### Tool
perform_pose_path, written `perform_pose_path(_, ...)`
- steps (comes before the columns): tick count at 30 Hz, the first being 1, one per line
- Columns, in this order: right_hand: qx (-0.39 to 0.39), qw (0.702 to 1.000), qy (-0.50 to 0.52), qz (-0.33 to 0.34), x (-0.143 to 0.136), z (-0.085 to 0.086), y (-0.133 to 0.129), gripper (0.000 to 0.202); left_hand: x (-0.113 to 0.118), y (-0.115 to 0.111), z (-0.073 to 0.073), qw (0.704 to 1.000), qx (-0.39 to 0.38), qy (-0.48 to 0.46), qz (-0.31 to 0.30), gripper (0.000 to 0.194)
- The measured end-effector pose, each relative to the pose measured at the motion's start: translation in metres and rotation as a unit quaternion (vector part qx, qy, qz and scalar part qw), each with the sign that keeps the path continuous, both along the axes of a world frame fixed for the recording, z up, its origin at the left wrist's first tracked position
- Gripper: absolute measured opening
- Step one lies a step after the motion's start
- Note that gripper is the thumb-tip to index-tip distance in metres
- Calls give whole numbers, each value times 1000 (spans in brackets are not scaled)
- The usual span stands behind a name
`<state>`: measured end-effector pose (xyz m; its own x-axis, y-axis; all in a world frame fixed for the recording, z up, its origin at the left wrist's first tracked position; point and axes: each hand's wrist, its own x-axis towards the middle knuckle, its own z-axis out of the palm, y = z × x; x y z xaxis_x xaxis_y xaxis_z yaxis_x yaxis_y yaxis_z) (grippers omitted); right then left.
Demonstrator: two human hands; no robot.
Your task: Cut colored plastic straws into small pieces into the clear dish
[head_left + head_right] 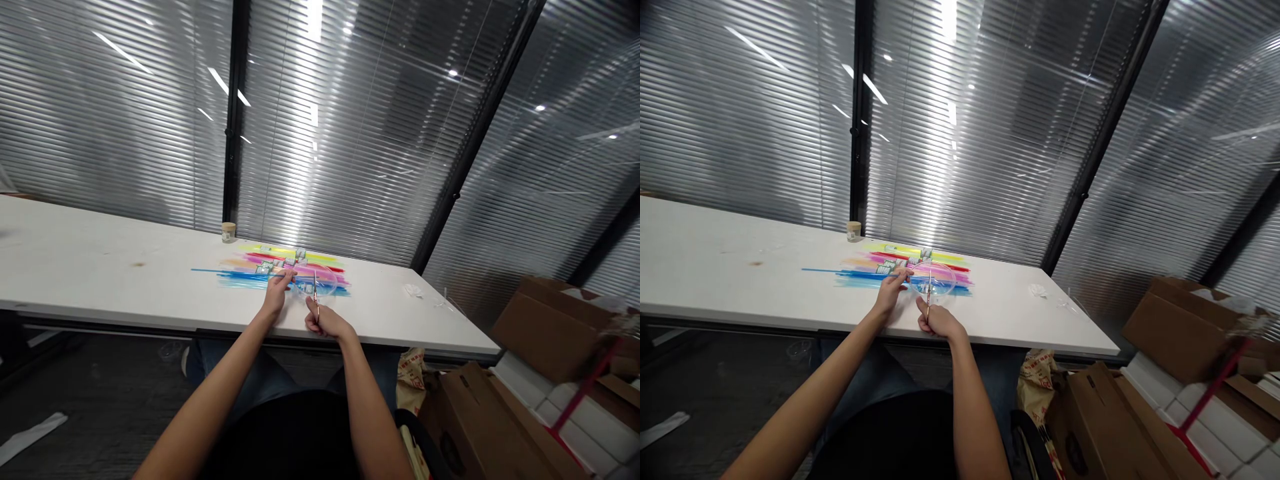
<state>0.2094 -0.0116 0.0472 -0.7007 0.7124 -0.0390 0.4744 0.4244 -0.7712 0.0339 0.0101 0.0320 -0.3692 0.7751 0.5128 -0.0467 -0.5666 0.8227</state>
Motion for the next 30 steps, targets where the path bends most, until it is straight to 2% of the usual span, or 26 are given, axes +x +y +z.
perform_pose_path(9, -8, 1000, -1, -1, 0, 1, -1, 74, 1, -2, 2, 1000, 0, -4, 3, 44)
perform_pose_path(21, 0, 1000, 13, -5, 0, -1, 0, 76, 0, 0, 0, 1000, -4, 2, -2, 38)
perform_pose_path(30, -4, 1000, 29, -7, 1, -3, 3, 75, -2, 2, -1, 998, -24, -30, 43, 35)
